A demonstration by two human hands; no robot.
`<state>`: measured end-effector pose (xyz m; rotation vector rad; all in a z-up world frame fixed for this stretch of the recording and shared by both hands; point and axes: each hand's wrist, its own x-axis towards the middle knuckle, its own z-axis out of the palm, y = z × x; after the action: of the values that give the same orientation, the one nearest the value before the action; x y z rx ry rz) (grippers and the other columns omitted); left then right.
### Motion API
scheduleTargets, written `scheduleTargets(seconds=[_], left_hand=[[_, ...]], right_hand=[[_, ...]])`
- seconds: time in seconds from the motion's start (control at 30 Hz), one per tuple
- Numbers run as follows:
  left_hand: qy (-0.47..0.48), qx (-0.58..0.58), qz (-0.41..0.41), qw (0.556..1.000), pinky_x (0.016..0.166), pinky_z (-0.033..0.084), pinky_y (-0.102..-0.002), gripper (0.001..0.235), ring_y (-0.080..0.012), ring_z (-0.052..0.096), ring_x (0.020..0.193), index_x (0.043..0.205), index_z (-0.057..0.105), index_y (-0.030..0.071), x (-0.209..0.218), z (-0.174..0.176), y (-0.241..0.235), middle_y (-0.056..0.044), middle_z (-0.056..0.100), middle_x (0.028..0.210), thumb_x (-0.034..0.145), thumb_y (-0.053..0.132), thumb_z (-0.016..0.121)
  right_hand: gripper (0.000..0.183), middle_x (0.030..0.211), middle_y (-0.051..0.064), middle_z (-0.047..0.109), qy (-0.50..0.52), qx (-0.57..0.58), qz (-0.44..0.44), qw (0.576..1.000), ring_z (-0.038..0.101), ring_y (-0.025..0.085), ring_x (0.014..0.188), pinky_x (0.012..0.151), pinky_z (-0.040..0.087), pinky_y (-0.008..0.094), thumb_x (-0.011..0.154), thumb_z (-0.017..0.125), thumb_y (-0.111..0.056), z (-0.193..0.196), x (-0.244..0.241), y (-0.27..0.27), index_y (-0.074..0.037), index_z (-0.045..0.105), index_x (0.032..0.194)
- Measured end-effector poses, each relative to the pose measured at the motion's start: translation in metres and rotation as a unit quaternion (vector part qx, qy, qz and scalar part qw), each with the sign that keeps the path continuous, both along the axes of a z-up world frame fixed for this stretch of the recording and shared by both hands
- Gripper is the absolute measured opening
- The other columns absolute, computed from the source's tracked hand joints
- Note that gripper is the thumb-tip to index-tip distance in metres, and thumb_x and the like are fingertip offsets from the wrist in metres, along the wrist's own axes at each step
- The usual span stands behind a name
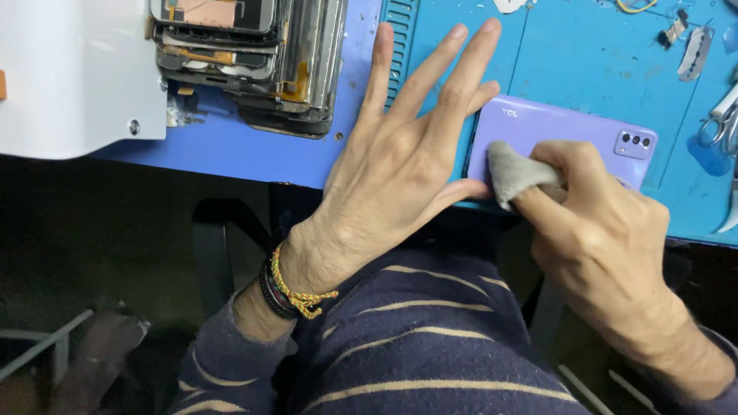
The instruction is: Cleaning the exterior of a purple TCL smartphone using a cloth and cleaning solution.
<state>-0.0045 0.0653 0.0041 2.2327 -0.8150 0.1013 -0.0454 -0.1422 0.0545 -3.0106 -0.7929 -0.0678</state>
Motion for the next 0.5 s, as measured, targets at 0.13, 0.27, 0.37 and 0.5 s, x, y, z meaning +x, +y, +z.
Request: scheduleTargets(seconds=[0.13,0.27,0.37,0.5], left_hand=[[-0.008,0.002,0.003,1.0,0.132,0.012,-0.069,0.087,-0.031,0.029,0.156,0.145,0.058,-0.006,-0.004,-0.005,0.0,-0.014,0.025,0.166,0.079,0.039,0.092],[-0.019,-0.005,0.006,1.0,0.132,0.011,-0.069,0.087,-0.0314,0.028,0.157,0.146,0.057,-0.007,-0.001,-0.008,-0.002,-0.014,0.024,0.166,0.08,0.04,0.092],[-0.012,-0.002,0.004,1.0,0.131,0.011,-0.069,0.091,-0.031,0.028,0.156,0.146,0.057,-0.008,0.001,-0.005,0.001,-0.014,0.026,0.165,0.078,0.042,0.092],[-0.01,-0.007,0.001,1.0,0.131,0.011,-0.069,0.092,-0.0312,0.027,0.156,0.146,0.057,-0.008,0.003,-0.008,0.001,-0.014,0.025,0.165,0.079,0.043,0.091]], right_hand=[[0.033,0.115,0.012,0.065,-0.004,0.015,0.004,1.0,0.069,0.03,0.082,0.06,0.053,0.039,0.074,0.067,0.004,0.004,0.005,0.006,-0.008,0.074,0.103],[0.036,0.113,0.015,0.065,0.035,0.02,0.0,0.999,0.069,0.03,0.08,0.057,0.052,0.04,0.066,0.066,0.005,0.006,0.003,0.0,-0.007,0.075,0.099],[0.033,0.112,0.013,0.066,-0.002,-0.015,0.002,1.0,0.069,0.03,0.077,0.056,0.052,0.04,0.07,0.068,0.007,0.0,0.009,0.005,-0.008,0.076,0.098],[0.026,0.123,0.013,0.065,0.033,0.015,-0.003,0.999,0.069,0.03,0.084,0.064,0.054,0.04,0.076,0.067,0.006,-0.001,0.008,-0.006,-0.009,0.072,0.097]])
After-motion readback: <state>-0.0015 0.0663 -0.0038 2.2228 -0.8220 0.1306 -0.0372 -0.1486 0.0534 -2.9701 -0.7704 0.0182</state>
